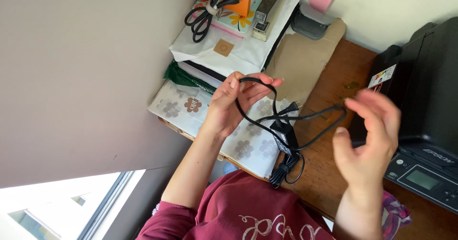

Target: Cleaning a workspace by wiping a printer and organizing items on a bookshelf.

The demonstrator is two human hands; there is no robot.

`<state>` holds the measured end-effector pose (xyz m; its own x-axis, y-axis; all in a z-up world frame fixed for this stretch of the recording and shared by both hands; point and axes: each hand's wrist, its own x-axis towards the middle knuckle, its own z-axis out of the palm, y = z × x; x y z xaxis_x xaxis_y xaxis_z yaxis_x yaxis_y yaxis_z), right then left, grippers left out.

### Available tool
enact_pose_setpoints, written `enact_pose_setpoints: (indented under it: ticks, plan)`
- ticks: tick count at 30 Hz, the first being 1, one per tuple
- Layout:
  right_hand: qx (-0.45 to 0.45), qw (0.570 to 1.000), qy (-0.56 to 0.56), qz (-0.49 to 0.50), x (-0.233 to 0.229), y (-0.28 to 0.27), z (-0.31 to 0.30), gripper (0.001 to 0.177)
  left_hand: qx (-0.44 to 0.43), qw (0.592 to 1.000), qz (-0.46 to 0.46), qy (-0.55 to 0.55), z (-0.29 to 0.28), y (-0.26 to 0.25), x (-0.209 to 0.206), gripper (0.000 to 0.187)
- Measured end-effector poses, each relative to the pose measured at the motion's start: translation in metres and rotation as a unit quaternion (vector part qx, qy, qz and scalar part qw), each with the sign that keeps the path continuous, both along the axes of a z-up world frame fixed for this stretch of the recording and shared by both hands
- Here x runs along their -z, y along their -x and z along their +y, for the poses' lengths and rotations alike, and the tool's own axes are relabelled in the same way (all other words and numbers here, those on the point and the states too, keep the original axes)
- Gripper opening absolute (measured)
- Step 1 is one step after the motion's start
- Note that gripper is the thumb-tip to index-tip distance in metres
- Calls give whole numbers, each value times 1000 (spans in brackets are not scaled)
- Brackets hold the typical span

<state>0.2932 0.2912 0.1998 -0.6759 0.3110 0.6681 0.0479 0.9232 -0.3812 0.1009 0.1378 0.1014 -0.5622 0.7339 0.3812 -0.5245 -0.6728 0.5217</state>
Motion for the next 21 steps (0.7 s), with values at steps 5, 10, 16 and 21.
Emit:
enact_pose_setpoints:
  ticks: [5, 10, 16, 21]
  plan:
    - [-127, 990, -45, -41, 17, 30, -40, 41, -17, 1000, -4, -19, 29, -8, 7, 32]
    - [-86, 989, 6, -121, 68, 50, -16, 25, -81, 994, 71, -28, 52, -15, 17, 37]
    - [-124, 959, 215, -135, 90, 40, 8, 9, -144, 958, 216, 118, 73, -24, 25, 93]
    - [-178, 918, 206, -289, 72, 7, 42, 13, -135, 984, -18, 115, 84, -3, 45, 68]
